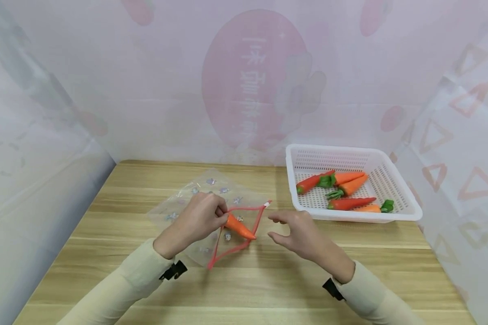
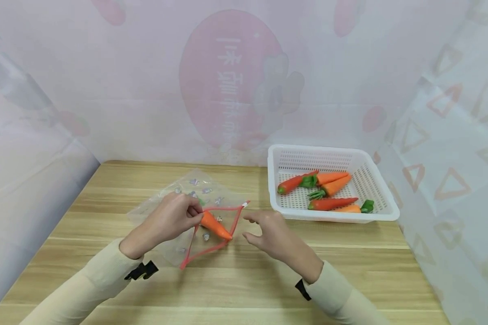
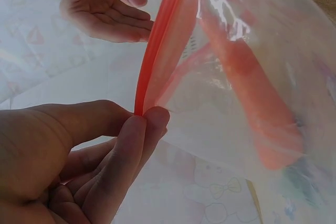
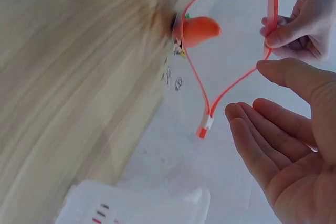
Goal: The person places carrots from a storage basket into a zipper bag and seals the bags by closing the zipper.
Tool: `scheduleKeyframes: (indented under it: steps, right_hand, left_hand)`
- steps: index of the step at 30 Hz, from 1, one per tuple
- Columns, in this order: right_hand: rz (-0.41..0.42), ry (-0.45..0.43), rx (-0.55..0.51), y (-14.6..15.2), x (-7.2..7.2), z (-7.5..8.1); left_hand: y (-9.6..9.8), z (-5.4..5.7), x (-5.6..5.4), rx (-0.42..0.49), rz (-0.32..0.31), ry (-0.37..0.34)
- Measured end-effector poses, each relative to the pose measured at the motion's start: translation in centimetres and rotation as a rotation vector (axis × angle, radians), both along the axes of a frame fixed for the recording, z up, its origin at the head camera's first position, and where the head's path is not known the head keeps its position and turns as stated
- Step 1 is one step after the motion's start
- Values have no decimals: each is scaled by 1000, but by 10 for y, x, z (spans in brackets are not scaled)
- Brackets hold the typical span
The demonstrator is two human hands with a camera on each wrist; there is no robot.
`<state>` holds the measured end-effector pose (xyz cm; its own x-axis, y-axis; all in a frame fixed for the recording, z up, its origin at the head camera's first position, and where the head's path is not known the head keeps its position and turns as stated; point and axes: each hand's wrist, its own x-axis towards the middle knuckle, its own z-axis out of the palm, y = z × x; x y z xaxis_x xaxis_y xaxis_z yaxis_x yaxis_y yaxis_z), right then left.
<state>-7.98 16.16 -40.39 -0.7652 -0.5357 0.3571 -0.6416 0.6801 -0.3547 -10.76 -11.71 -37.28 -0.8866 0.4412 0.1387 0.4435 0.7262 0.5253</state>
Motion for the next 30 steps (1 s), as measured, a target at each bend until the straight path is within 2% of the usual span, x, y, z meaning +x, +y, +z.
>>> scheduleKeyframes:
  steps: [9,13,23,30]
  right_hand:
    - [-39,2,51,22,0,13]
    - [-71,-10,61,32,0,24]
    - [-109,28,69,57,-8,54]
    - [-113,61,77,75,-15,68]
  left_hand:
    - [-1,0,0,4,-2,-10]
    - [-1,0,0,5,-4,-9]
    - [-1,0,0,13,-9,-2]
    - [-2,0,0,14,4,-10]
